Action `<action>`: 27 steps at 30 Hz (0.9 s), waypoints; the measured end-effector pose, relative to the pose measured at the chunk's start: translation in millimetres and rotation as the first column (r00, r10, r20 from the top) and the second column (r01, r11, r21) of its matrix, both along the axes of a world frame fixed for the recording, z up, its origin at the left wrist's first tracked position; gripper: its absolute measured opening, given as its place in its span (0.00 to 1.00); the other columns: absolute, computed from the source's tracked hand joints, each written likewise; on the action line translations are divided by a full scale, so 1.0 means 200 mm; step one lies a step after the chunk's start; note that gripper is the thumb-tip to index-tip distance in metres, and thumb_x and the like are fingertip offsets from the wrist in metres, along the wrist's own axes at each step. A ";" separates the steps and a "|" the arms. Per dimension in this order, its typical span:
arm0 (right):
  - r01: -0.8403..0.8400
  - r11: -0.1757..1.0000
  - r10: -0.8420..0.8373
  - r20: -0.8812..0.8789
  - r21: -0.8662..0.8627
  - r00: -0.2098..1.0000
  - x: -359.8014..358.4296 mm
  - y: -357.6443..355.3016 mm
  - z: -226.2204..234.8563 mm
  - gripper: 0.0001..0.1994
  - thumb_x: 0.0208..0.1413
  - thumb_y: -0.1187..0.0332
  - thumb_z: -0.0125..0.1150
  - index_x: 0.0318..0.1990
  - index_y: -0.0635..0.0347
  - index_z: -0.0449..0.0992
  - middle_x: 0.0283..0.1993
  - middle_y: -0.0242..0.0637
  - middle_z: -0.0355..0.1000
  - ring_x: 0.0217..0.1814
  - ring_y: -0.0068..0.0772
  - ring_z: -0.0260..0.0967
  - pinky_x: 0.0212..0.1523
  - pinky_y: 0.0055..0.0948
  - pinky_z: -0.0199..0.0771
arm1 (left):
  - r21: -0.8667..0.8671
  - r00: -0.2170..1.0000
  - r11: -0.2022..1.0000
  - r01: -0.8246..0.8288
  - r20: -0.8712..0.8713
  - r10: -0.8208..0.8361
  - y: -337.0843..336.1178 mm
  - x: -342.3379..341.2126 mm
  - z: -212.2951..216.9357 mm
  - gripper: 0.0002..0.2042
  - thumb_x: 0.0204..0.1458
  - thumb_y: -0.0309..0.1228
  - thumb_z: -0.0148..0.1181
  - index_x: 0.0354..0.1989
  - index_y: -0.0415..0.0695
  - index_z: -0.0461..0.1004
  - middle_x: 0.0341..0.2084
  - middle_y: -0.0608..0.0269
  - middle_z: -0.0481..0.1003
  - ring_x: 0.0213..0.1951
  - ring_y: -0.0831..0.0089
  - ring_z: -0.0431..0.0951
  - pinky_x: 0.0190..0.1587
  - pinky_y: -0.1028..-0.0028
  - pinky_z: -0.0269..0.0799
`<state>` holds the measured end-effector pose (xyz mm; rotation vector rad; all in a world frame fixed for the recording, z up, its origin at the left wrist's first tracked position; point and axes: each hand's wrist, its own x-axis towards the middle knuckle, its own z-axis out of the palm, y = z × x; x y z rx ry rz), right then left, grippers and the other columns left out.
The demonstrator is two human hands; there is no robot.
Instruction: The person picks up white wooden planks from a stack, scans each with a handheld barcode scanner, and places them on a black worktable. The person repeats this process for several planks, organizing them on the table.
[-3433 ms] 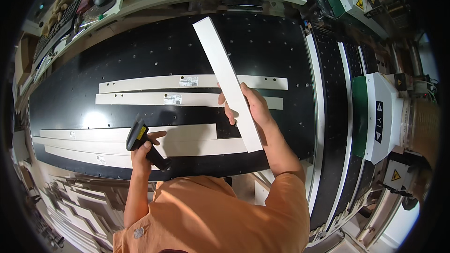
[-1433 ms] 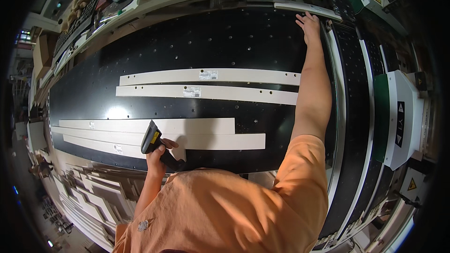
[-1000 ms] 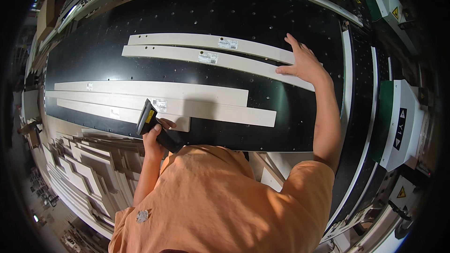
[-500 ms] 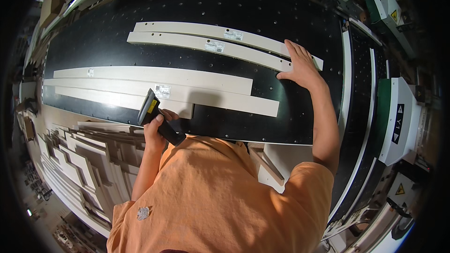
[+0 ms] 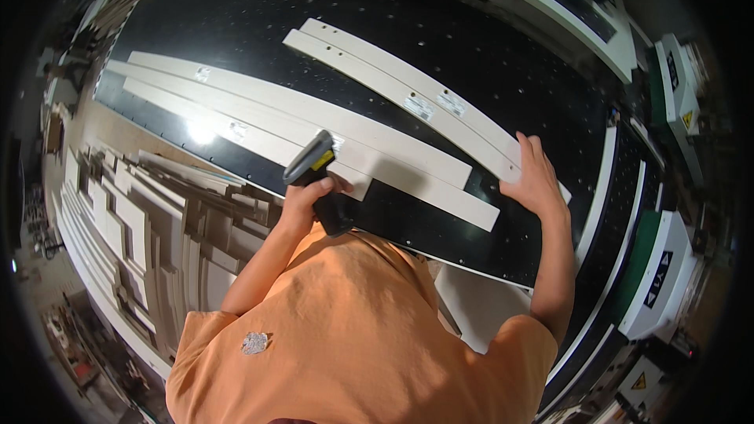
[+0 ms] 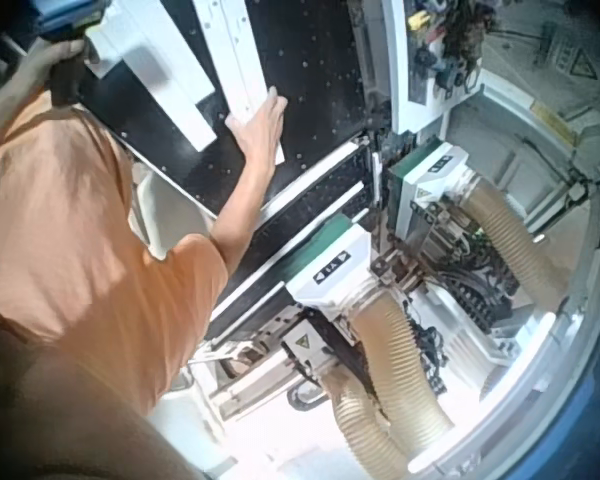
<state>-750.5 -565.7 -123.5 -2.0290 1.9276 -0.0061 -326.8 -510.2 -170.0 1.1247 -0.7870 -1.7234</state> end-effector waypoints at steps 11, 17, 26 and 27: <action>-0.034 0.987 -0.022 0.337 0.159 0.941 0.55 0.54 0.06 0.50 0.39 0.59 0.78 0.70 0.70 0.57 0.65 0.63 0.66 0.67 0.64 0.65 0.65 0.49 0.68 | 0.088 0.974 0.971 0.221 -0.079 -0.214 -0.15 -0.21 0.00 0.20 0.55 0.33 0.67 0.55 0.40 0.75 0.39 0.62 0.80 0.39 0.77 0.78 0.39 0.78 0.75; 0.118 0.973 -0.208 0.546 0.196 0.812 0.83 0.69 0.02 0.39 0.45 0.65 0.82 0.62 0.69 0.65 0.48 0.57 0.80 0.50 0.53 0.81 0.51 0.42 0.78 | 0.018 0.980 0.998 0.053 -0.195 -0.048 -0.16 -0.12 -0.08 0.21 0.54 0.30 0.65 0.56 0.37 0.74 0.39 0.59 0.79 0.40 0.72 0.79 0.44 0.71 0.78; -0.048 0.996 0.016 0.392 0.072 0.920 1.07 0.69 0.14 0.40 0.46 0.61 0.80 0.62 0.67 0.63 0.52 0.60 0.75 0.51 0.66 0.75 0.51 0.53 0.75 | -0.050 0.978 0.999 -0.010 -0.210 -0.001 -0.05 0.13 -0.01 0.19 0.54 0.34 0.67 0.52 0.39 0.76 0.38 0.63 0.81 0.36 0.77 0.78 0.35 0.75 0.74; -0.050 0.995 0.018 0.335 0.088 0.942 1.10 0.69 0.13 0.39 0.47 0.62 0.79 0.62 0.67 0.62 0.52 0.61 0.75 0.51 0.67 0.74 0.50 0.54 0.75 | -0.025 0.979 1.000 0.009 -0.205 -0.014 -0.04 0.16 -0.01 0.18 0.54 0.35 0.67 0.51 0.39 0.77 0.37 0.64 0.81 0.34 0.78 0.78 0.31 0.77 0.73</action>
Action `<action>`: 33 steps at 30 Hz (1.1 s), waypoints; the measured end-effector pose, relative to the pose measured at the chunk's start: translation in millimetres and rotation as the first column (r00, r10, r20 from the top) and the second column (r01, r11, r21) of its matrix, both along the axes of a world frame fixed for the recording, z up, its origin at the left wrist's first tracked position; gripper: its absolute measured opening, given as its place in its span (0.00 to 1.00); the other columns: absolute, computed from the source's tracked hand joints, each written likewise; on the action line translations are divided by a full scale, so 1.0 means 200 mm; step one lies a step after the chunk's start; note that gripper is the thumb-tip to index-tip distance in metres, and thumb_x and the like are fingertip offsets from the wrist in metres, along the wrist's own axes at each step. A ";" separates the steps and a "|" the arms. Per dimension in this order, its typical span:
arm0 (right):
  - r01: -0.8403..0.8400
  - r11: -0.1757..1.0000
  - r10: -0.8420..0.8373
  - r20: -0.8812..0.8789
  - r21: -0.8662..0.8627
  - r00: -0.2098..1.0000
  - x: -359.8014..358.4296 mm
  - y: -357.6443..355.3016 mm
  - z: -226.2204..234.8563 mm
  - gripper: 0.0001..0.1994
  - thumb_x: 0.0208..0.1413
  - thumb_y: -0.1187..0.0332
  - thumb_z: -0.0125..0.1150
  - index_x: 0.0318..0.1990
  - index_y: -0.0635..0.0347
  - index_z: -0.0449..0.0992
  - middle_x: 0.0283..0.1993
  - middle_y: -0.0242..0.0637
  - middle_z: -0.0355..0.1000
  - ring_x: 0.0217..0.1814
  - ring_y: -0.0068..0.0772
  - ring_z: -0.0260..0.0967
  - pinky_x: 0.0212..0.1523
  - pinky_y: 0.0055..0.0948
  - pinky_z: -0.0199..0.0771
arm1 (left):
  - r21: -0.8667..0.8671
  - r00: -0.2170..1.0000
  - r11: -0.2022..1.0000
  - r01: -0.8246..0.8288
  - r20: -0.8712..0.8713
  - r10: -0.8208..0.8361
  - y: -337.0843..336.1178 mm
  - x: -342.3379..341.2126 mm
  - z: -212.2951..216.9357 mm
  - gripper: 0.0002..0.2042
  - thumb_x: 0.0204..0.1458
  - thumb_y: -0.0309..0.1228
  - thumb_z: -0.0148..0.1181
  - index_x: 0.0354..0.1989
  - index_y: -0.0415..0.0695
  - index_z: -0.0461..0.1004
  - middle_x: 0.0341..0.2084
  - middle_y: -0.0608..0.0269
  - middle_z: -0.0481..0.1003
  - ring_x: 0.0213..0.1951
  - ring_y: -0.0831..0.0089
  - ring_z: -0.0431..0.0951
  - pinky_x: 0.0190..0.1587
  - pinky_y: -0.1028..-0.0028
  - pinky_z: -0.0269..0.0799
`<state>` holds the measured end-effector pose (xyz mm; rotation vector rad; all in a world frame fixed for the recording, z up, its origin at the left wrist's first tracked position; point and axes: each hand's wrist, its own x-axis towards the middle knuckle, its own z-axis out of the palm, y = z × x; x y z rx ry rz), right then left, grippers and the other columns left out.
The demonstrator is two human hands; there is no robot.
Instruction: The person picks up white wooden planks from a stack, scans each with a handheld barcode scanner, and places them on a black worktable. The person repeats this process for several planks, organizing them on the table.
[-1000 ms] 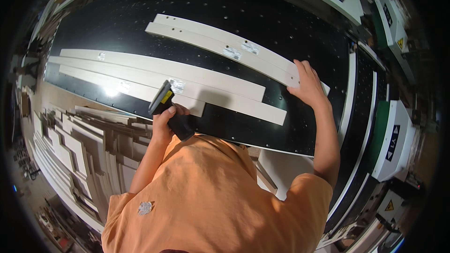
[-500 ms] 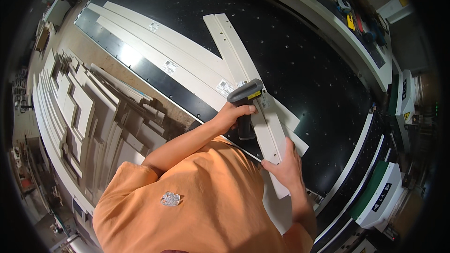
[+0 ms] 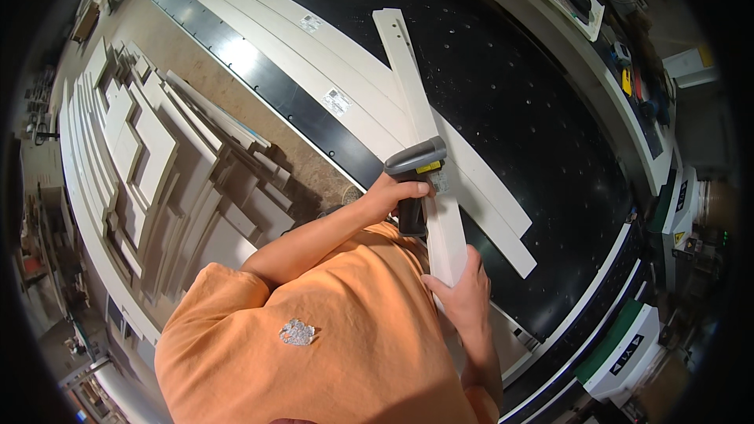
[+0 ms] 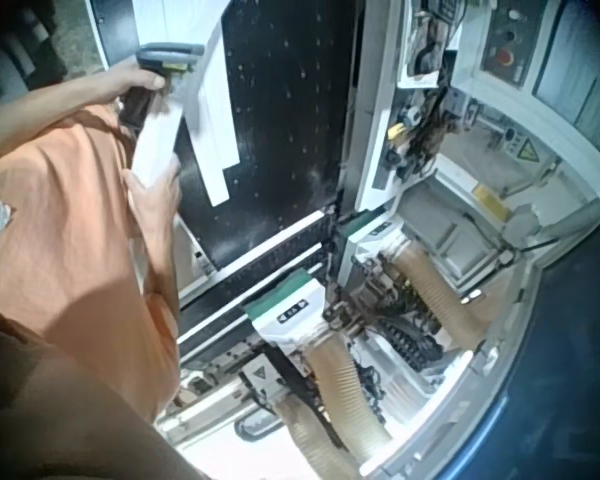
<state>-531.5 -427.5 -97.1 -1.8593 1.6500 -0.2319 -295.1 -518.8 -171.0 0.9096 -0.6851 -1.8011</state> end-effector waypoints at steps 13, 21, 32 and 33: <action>-0.206 0.965 0.201 -0.047 -0.162 0.978 0.24 -0.18 -0.14 0.29 0.55 0.70 0.66 0.61 0.68 0.60 0.55 0.63 0.69 0.54 0.70 0.71 0.51 0.55 0.75 | -0.086 0.984 0.988 -0.129 0.111 0.138 -0.06 0.26 -0.04 0.21 0.55 0.31 0.72 0.57 0.40 0.76 0.45 0.64 0.82 0.41 0.77 0.79 0.41 0.75 0.77; -0.084 0.443 0.069 -0.060 -0.893 0.996 0.15 -1.52 0.35 0.19 0.56 0.66 0.68 0.52 0.67 0.77 0.56 0.47 0.71 0.59 0.53 0.69 0.60 0.43 0.72 | -0.069 0.887 0.943 -0.324 0.326 0.329 -0.24 0.45 -0.11 0.13 0.55 0.40 0.64 0.39 0.42 0.82 0.20 0.72 0.72 0.14 0.82 0.68 0.14 0.80 0.55; 0.188 0.647 -0.362 -0.082 -0.739 0.928 0.07 -2.71 0.31 0.29 0.56 0.60 0.66 0.66 0.52 0.74 0.72 0.45 0.60 0.73 0.55 0.58 0.71 0.50 0.64 | -0.080 0.884 0.921 -0.381 0.260 0.388 -0.25 0.45 -0.25 0.14 0.51 0.28 0.72 0.46 0.41 0.82 0.36 0.65 0.82 0.32 0.76 0.78 0.31 0.74 0.71; 0.200 0.654 -0.360 -0.067 -0.730 0.931 0.06 -2.72 0.29 0.27 0.57 0.60 0.65 0.65 0.52 0.75 0.74 0.45 0.59 0.74 0.55 0.57 0.72 0.49 0.62 | -0.050 0.893 0.933 -0.357 0.275 0.357 -0.25 0.46 -0.24 0.13 0.51 0.29 0.71 0.45 0.41 0.83 0.35 0.66 0.82 0.30 0.77 0.77 0.27 0.75 0.69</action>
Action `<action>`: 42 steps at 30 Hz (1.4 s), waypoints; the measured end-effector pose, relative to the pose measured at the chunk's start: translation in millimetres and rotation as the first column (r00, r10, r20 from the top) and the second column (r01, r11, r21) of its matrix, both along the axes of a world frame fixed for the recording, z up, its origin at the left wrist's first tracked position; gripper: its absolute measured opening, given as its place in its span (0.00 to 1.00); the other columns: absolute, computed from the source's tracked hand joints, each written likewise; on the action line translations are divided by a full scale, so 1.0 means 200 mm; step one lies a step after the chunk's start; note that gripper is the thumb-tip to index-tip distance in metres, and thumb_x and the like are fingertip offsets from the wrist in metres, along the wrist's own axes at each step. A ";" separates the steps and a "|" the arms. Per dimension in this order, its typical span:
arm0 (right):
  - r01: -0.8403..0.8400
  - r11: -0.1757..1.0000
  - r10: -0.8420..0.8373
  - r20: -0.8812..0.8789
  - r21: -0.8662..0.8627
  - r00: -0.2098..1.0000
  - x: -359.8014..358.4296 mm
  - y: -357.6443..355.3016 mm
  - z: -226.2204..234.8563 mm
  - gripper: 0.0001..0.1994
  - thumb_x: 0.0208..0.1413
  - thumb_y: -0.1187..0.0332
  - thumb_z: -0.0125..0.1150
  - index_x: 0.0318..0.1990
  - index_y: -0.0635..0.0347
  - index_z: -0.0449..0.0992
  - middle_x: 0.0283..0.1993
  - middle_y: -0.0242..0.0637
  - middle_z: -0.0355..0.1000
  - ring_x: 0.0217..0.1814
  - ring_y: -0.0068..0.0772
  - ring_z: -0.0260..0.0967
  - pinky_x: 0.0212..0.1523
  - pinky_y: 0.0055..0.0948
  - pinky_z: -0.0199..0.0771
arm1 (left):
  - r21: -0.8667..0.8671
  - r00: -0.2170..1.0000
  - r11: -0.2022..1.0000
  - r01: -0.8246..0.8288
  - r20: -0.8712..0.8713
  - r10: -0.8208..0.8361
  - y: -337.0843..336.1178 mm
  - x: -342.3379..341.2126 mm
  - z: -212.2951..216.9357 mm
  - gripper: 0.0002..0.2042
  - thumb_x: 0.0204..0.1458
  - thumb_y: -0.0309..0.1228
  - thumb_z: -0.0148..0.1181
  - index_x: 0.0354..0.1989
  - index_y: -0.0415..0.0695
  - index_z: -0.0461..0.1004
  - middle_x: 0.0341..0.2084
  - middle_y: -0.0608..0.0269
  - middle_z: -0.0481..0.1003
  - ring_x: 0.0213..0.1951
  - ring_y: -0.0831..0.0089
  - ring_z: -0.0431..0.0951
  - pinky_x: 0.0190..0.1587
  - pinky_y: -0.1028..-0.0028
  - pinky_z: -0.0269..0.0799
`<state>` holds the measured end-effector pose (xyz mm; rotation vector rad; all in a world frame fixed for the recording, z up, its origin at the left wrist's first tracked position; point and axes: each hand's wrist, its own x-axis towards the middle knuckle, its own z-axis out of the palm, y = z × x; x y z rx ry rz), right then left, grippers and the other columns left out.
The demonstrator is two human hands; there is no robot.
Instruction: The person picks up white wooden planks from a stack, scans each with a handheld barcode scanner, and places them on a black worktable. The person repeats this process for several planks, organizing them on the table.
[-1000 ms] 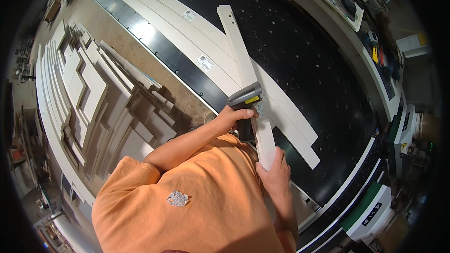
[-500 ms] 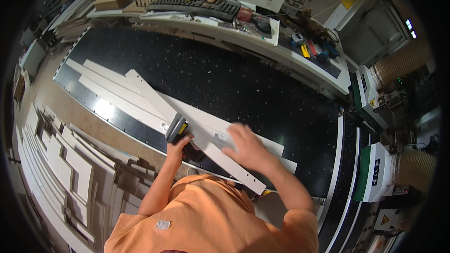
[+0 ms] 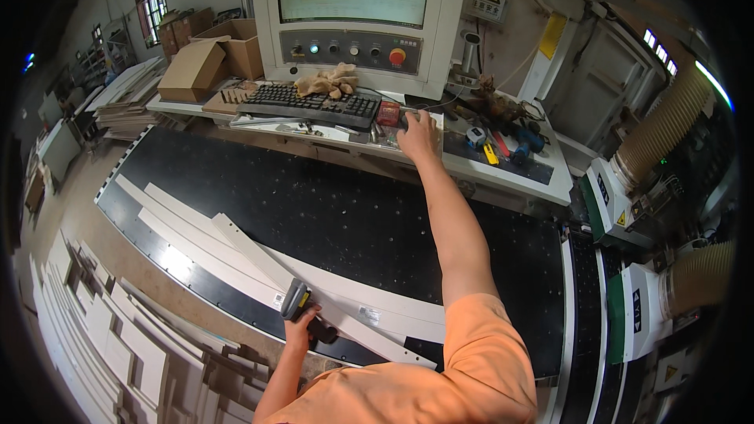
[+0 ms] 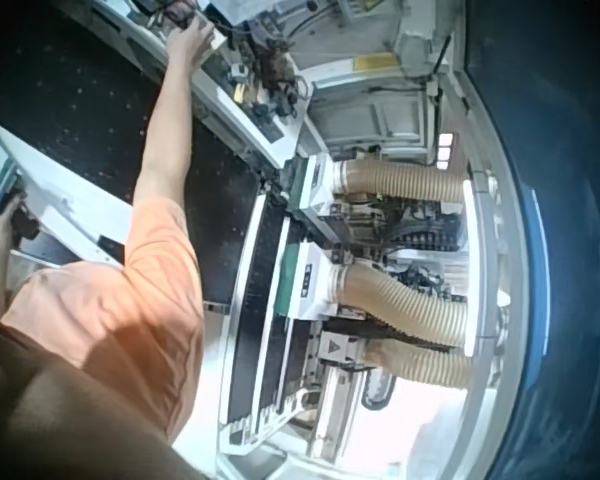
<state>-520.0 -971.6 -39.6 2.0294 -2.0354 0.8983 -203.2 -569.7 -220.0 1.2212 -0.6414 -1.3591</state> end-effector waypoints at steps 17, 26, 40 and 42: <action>-0.743 0.536 0.718 0.247 0.401 0.651 0.38 1.50 -0.19 0.55 0.51 0.50 0.77 0.76 0.70 0.49 0.73 0.59 0.57 0.77 0.58 0.55 0.76 0.45 0.57 | -0.032 0.982 0.987 -0.157 -0.111 0.153 -0.02 -0.14 0.13 0.15 0.53 0.37 0.69 0.42 0.39 0.82 0.24 0.67 0.78 0.15 0.79 0.70 0.16 0.78 0.59; -0.527 0.673 0.162 0.592 0.519 0.790 0.20 2.23 -0.53 0.26 0.49 0.70 0.66 0.57 0.66 0.67 0.45 0.62 0.78 0.50 0.67 0.77 0.49 0.49 0.77 | 0.015 0.775 0.897 0.441 0.499 -0.389 0.04 0.24 0.39 0.16 0.45 0.35 0.74 0.40 0.37 0.82 0.28 0.62 0.81 0.33 0.79 0.77 0.39 0.70 0.76; -0.395 0.724 0.065 0.514 0.566 0.855 0.03 2.53 -0.54 0.29 0.48 0.73 0.67 0.59 0.66 0.67 0.48 0.59 0.77 0.53 0.67 0.75 0.53 0.50 0.76 | 0.328 0.397 0.912 0.246 0.824 -0.404 -0.46 1.27 0.69 0.15 0.43 0.36 0.68 0.28 0.34 0.81 0.20 0.59 0.79 0.23 0.70 0.79 0.32 0.70 0.76; -0.403 0.725 0.085 0.507 0.558 0.857 0.05 2.53 -0.53 0.29 0.49 0.73 0.67 0.60 0.65 0.67 0.48 0.59 0.77 0.52 0.67 0.76 0.52 0.50 0.77 | 0.324 0.413 0.913 0.247 0.817 -0.402 -0.48 1.26 0.68 0.15 0.43 0.36 0.68 0.29 0.33 0.81 0.21 0.59 0.79 0.24 0.71 0.79 0.33 0.70 0.76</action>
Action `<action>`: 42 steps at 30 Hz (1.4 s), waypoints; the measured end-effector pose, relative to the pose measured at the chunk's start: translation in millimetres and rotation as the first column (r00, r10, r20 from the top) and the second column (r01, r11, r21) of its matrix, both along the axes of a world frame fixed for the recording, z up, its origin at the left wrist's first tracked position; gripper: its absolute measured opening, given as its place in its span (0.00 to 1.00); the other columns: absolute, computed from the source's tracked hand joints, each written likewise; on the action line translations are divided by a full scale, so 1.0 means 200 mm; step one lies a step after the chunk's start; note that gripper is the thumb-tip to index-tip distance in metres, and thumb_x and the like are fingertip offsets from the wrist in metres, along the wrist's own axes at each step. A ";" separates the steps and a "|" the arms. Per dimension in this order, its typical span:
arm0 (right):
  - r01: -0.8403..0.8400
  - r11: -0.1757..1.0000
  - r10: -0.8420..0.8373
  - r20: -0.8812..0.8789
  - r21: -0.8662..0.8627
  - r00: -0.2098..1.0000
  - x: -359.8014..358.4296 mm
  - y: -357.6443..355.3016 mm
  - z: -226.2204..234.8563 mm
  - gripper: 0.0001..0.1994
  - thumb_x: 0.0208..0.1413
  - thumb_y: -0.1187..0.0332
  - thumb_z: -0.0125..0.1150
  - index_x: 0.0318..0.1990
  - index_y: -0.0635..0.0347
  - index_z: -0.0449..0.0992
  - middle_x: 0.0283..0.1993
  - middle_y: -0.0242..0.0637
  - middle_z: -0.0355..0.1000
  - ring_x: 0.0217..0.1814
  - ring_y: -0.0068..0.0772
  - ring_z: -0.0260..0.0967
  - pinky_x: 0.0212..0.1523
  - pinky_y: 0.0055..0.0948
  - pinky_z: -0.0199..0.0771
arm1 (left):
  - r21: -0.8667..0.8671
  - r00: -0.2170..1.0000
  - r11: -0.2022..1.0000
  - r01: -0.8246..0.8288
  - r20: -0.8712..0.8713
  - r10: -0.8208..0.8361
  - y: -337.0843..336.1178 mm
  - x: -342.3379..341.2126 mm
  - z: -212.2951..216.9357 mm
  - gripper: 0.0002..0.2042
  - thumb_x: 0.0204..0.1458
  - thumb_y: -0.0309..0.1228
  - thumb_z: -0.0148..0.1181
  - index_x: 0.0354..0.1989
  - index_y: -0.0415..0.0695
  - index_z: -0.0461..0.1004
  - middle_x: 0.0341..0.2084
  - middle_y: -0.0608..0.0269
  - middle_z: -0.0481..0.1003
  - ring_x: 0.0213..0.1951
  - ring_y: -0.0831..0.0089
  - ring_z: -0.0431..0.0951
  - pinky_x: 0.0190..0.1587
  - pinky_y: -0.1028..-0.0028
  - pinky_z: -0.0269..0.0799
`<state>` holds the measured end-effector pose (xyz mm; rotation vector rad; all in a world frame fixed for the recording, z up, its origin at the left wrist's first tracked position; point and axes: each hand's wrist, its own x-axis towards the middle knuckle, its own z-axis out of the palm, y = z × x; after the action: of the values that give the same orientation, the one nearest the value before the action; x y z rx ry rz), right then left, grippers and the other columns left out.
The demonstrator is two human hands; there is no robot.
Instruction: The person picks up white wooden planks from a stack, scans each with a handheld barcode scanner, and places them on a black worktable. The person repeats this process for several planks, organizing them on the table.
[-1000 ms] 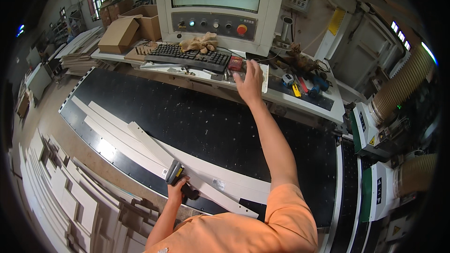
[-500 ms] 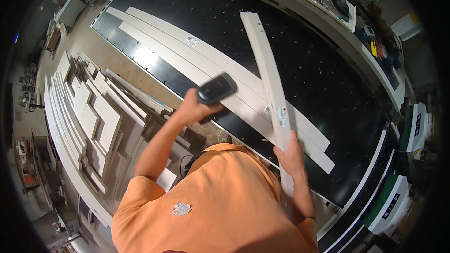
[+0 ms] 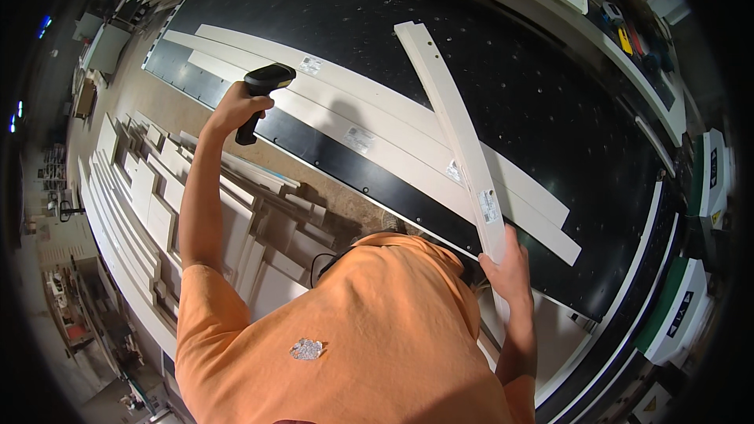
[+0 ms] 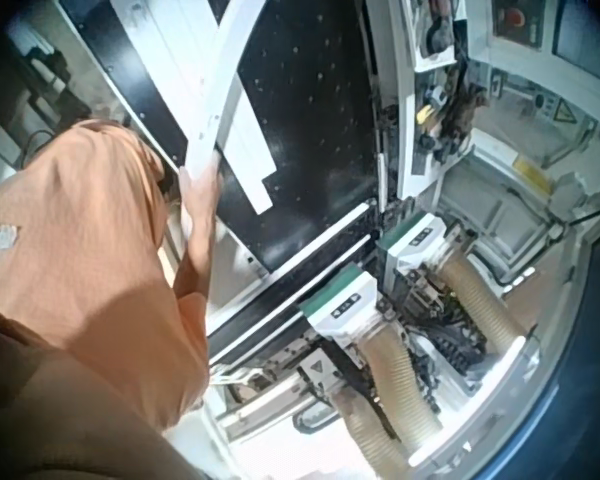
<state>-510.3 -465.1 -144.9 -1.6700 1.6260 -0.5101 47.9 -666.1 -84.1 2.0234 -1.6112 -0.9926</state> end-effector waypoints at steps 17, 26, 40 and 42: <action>-0.356 0.933 0.357 -0.020 0.046 0.934 0.16 -0.21 0.06 0.28 0.56 0.64 0.66 0.56 0.69 0.59 0.38 0.65 0.75 0.41 0.70 0.76 0.41 0.56 0.78 | 0.153 0.458 0.983 -0.098 -0.870 0.181 0.47 -1.31 -0.37 0.17 0.51 0.41 0.68 0.45 0.42 0.80 0.33 0.68 0.79 0.21 0.84 0.72 0.16 0.83 0.59; 0.067 0.936 -0.284 -0.632 -0.345 0.721 -1.05 -1.46 -0.10 0.19 0.56 0.69 0.59 0.54 0.68 0.75 0.58 0.50 0.70 0.62 0.56 0.66 0.59 0.48 0.74 | 0.024 0.412 0.870 -0.492 -0.874 0.257 0.51 -1.51 -0.64 0.16 0.56 0.37 0.63 0.46 0.38 0.76 0.36 0.59 0.78 0.33 0.68 0.78 0.32 0.67 0.78; -0.181 0.895 -0.171 -0.687 -0.408 0.706 -1.59 -1.48 -0.25 0.27 0.59 0.76 0.61 0.68 0.54 0.72 0.58 0.39 0.74 0.59 0.48 0.68 0.60 0.45 0.71 | 0.141 0.448 0.775 -0.616 -0.747 0.492 0.63 -1.46 -0.62 0.18 0.55 0.36 0.64 0.51 0.41 0.74 0.36 0.62 0.79 0.32 0.74 0.78 0.30 0.73 0.75; -0.204 0.880 -0.070 -0.542 -0.428 0.837 -1.36 -1.20 -0.19 0.26 0.58 0.75 0.64 0.66 0.54 0.75 0.54 0.38 0.74 0.55 0.46 0.67 0.57 0.42 0.71 | 0.136 0.464 0.797 -0.588 -0.751 0.471 0.62 -1.47 -0.60 0.18 0.55 0.36 0.63 0.50 0.39 0.75 0.34 0.63 0.79 0.27 0.76 0.77 0.22 0.76 0.71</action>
<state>-782.0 -704.9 -183.1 -2.4051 1.9326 -0.4368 -246.8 -541.8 -204.0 1.4895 -0.5034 -1.1809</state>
